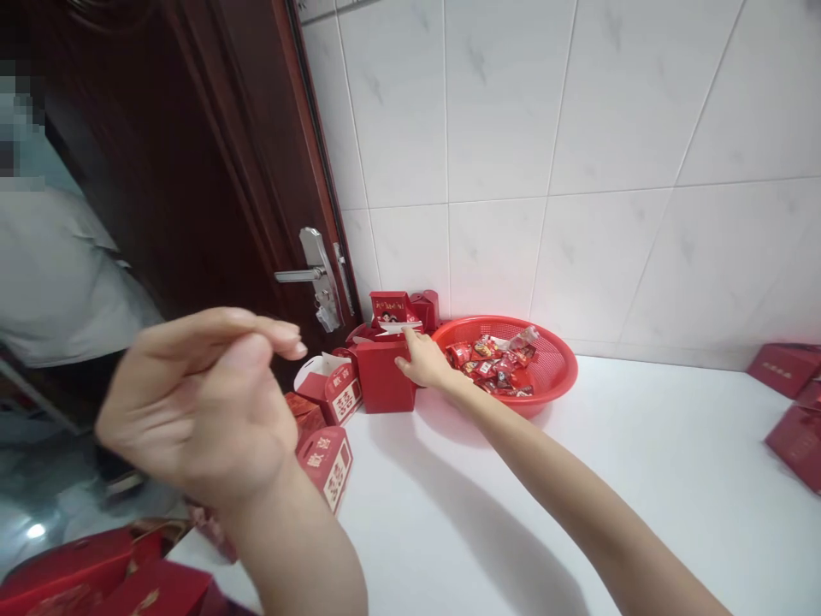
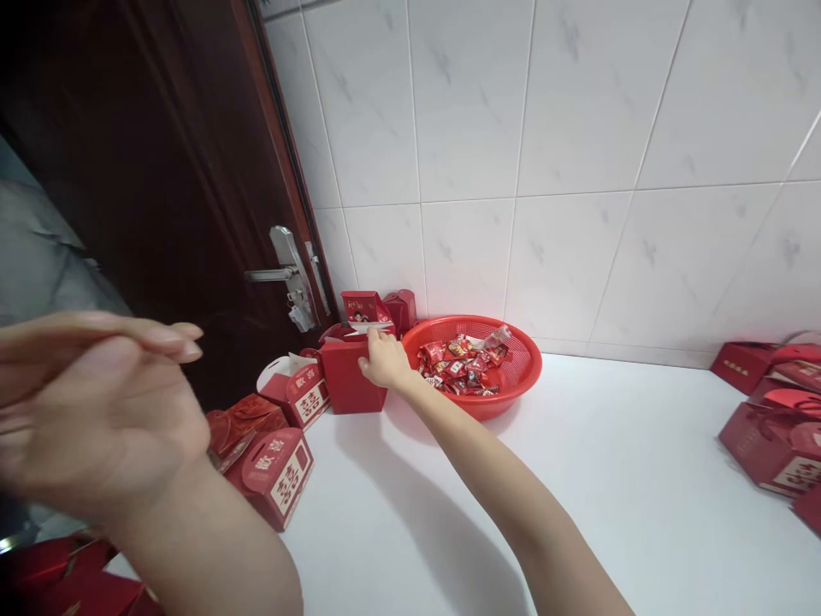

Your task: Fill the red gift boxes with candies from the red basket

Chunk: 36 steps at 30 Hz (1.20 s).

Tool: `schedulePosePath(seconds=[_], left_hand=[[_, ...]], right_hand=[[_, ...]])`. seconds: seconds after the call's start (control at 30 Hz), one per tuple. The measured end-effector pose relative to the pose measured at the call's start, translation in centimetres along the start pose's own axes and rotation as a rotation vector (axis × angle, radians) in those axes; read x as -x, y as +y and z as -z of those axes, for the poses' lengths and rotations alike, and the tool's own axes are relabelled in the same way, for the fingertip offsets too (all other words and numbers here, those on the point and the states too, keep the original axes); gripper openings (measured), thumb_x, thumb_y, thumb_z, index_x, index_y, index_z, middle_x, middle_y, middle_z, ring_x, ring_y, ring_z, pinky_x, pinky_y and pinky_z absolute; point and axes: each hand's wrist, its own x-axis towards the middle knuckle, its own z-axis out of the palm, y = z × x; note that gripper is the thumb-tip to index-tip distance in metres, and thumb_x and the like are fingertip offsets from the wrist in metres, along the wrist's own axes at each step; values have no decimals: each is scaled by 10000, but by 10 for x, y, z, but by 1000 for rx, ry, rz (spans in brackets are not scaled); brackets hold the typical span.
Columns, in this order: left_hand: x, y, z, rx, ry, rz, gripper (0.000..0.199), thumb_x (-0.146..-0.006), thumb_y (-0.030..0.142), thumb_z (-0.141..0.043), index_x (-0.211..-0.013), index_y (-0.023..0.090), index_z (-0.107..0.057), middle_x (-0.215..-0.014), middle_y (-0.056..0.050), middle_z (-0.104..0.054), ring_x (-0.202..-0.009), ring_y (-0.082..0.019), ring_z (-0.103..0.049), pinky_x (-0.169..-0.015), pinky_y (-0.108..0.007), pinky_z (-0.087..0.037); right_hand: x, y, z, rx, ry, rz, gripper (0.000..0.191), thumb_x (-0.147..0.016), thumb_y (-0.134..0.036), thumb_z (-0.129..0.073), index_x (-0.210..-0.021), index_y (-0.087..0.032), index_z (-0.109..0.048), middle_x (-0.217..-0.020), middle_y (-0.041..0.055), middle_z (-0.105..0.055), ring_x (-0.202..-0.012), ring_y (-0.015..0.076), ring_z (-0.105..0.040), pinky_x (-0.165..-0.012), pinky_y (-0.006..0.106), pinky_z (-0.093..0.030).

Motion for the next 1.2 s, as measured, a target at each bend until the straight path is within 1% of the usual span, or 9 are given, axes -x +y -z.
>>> schedulePosePath(seconds=[0.2, 0.33, 0.47, 0.6, 0.7, 0.83, 0.93, 1.03, 1.2], left_hand=[[-21, -19, -6, -67, -106, 158, 443, -790, 658, -592, -841, 232, -704, -644, -16, -713, -736, -223, -727, -582, -307, -539], [-31, -24, -23, -118, -173, 371, 465, -786, 658, -610, -874, 207, -683, -702, -40, -733, -714, -237, -733, -589, -301, -553], [-37, -18, -48, -126, -379, 540, 433, -776, 630, -635, -826, 201, -611, -732, -43, -717, -693, -249, -732, -554, -300, -554], [-35, -3, -68, -169, -492, 408, 310, -783, 487, -645, -698, 212, -530, -647, -25, -677, -624, -228, -693, -531, -286, -511], [-31, 5, -73, -174, -622, 312, 118, -760, 322, -600, -788, 210, -578, -609, -5, -667, -565, -210, -654, -501, -275, -455], [-29, 12, -74, -102, -813, 176, 247, -761, 250, -549, -999, 208, -601, -725, -11, -711, -634, -203, -661, -542, -263, -444], [-29, 16, -76, -78, -897, 67, 249, -819, 264, -541, -1059, 212, -585, -770, -5, -717, -692, -196, -661, -589, -254, -439], [-30, 22, -82, -100, -926, -22, 250, -870, 271, -532, -1106, 210, -589, -746, 15, -697, -712, -183, -645, -635, -250, -432], [-31, 27, -93, -133, -860, -50, 266, -916, 282, -496, -1150, 199, -589, -767, 11, -693, -665, -170, -622, -652, -261, -438]], right_hand=[[4, 2, -8, -47, 25, -64, 185, -827, -129, -567, -1000, -187, -597, -1097, 142, -689, -970, 288, -658, -777, 366, -476], [34, 5, -4, -153, 78, -108, 172, -782, -163, -589, -945, -215, -576, -878, 48, -699, -797, 215, -649, -696, 303, -461], [72, 2, 2, -429, 253, -54, 147, -753, -163, -557, -869, -235, -502, -723, -18, -604, -641, 173, -576, -623, 278, -435], [110, -8, 5, -484, 309, 141, 92, -807, -168, -489, -860, -243, -484, -758, 6, -584, -671, 185, -574, -613, 283, -437], [134, -16, 5, -343, 282, 204, 88, -855, -179, -474, -905, -237, -517, -906, 61, -639, -772, 214, -613, -620, 295, -443], [154, -14, 13, -221, 244, 245, 133, -918, -268, -519, -1029, -230, -581, -1001, 83, -662, -760, 202, -636, -562, 279, -434], [159, 2, 27, -247, 390, 254, 163, -951, -277, -507, -1055, -221, -619, -914, 68, -650, -723, 177, -624, -605, 276, -473], [159, 27, 42, -217, 492, 180, 125, -941, -260, -539, -971, -216, -652, -941, 72, -638, -718, 166, -621, -614, 280, -490], [168, 51, 56, -196, 352, 180, 144, -959, -304, -561, -928, -232, -682, -1094, 90, -628, -823, 181, -651, -690, 311, -543]])
